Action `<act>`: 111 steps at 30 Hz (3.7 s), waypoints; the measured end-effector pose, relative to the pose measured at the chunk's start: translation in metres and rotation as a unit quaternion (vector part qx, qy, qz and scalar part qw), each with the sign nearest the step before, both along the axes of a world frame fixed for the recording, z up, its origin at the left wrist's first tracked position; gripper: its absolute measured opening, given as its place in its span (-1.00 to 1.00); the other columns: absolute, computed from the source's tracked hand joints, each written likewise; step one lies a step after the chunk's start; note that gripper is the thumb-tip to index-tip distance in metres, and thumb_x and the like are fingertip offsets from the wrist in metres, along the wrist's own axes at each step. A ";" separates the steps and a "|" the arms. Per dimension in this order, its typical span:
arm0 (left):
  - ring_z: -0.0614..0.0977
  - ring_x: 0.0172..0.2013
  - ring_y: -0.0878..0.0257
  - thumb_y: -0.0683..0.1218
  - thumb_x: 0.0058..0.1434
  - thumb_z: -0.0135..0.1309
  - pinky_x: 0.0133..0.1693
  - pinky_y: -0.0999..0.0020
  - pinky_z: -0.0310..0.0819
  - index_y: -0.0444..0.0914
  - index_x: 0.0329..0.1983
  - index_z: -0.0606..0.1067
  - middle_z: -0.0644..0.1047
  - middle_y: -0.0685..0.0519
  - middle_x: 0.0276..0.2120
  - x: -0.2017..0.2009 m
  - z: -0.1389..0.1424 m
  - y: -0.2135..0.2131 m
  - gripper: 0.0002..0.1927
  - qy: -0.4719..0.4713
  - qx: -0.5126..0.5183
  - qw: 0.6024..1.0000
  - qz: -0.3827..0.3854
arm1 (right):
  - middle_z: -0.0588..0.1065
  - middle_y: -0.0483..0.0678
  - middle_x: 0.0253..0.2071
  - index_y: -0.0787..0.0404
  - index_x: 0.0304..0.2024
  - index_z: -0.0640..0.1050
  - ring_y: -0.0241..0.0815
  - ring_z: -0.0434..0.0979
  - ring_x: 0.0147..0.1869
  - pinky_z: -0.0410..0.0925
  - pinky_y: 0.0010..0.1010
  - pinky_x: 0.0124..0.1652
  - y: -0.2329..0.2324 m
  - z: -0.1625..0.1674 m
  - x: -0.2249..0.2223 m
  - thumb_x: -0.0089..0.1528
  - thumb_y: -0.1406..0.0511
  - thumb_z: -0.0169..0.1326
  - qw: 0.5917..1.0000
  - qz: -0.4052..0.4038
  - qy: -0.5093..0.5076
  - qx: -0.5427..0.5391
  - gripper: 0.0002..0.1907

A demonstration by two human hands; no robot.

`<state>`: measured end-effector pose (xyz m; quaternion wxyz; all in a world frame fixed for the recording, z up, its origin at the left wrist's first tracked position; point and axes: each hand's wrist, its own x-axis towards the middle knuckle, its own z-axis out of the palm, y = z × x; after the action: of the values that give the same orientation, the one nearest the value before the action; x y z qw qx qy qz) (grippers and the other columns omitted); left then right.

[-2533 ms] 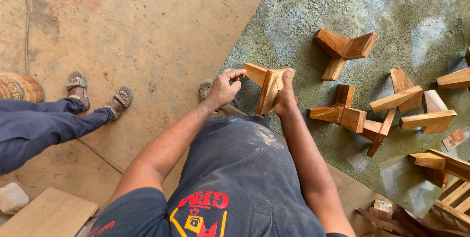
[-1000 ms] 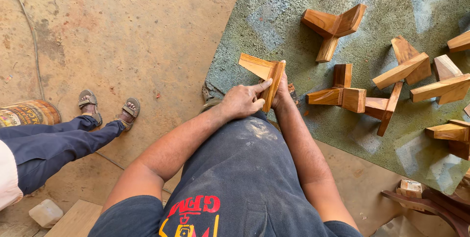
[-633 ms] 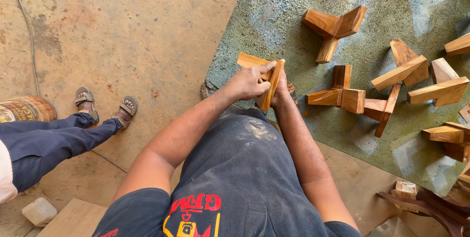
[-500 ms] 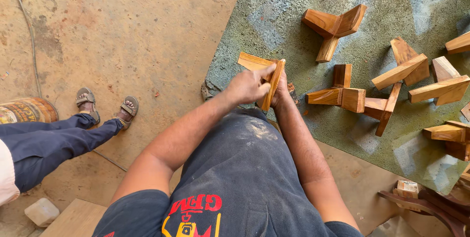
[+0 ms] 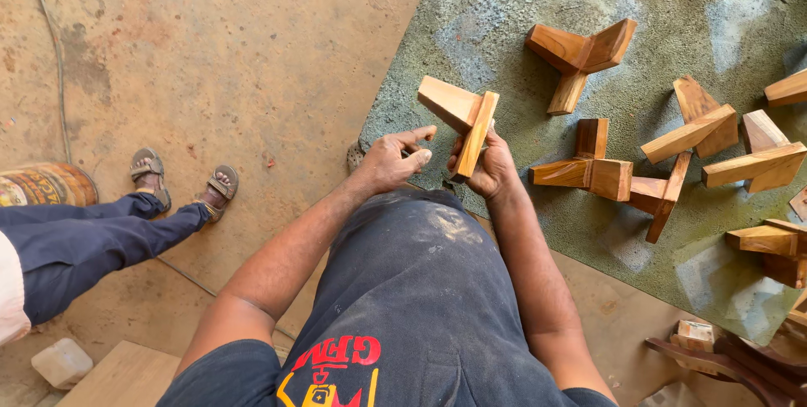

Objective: The person picks up small wooden pieces from a table and rubs their surfaces with a sanding block. They rotate the pieces to sand different faces and place them back on the table. Another person stands nearby and occasionally touches the pieces.

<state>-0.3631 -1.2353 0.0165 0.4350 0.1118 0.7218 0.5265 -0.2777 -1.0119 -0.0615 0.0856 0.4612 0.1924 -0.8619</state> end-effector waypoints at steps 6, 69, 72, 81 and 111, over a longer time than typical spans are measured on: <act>0.66 -0.11 0.32 0.02 0.29 0.13 0.06 0.29 0.51 -0.10 0.40 0.42 0.69 0.04 -0.20 0.004 -0.021 -0.012 -0.41 0.137 0.033 0.990 0.008 | 0.44 -0.08 -0.40 0.13 -0.10 0.50 -0.19 0.44 -0.35 0.38 -0.26 -0.34 -0.007 0.010 0.003 0.45 -0.10 -0.19 1.000 0.001 -0.023 0.020 -0.51; 0.60 -0.41 0.40 0.04 0.21 0.15 -0.25 0.42 0.55 0.09 0.30 0.51 0.66 0.08 -0.39 -0.005 0.003 0.032 -0.46 0.102 0.025 0.973 -0.204 | 0.54 0.16 -0.06 0.26 0.24 0.41 -0.01 0.62 -0.01 0.56 -0.10 -0.09 -0.019 -0.025 0.019 0.28 -0.25 -0.21 0.998 0.050 -0.015 0.043 -0.18; 0.66 -0.31 0.47 0.04 0.28 0.23 -0.16 0.47 0.55 0.03 0.27 0.54 0.70 0.18 -0.29 -0.003 -0.005 0.025 -0.53 0.031 0.104 0.954 -0.279 | 0.51 0.19 -0.03 0.24 0.25 0.41 0.03 0.60 0.03 0.55 -0.06 -0.03 -0.021 -0.014 0.016 0.27 -0.26 -0.24 0.996 0.059 -0.036 0.052 -0.17; 0.45 -0.46 0.43 -0.04 0.27 0.16 -0.34 0.41 0.45 0.00 0.35 0.52 0.51 0.07 -0.47 -0.001 -0.037 0.028 -0.47 0.009 0.066 0.976 -0.206 | 0.51 0.18 0.08 0.26 0.27 0.40 0.09 0.57 0.10 0.51 -0.03 0.01 -0.010 -0.048 0.029 0.38 -0.21 -0.23 0.999 0.037 0.022 -0.011 -0.24; 0.65 -0.26 0.42 -0.07 0.34 0.15 -0.10 0.41 0.62 -0.15 0.42 0.39 0.67 0.06 -0.29 0.017 -0.046 0.021 -0.43 0.003 0.194 0.980 -0.044 | 0.48 -0.05 -0.15 0.06 0.06 0.47 -0.17 0.48 -0.29 0.36 -0.30 -0.40 -0.006 -0.022 0.015 0.39 -0.18 -0.23 0.995 0.073 -0.011 0.071 -0.44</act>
<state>-0.3465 -1.2144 -0.0298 0.4252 0.2273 0.6020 0.6365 -0.2629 -1.0184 -0.0838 0.1176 0.4604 0.2849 -0.8325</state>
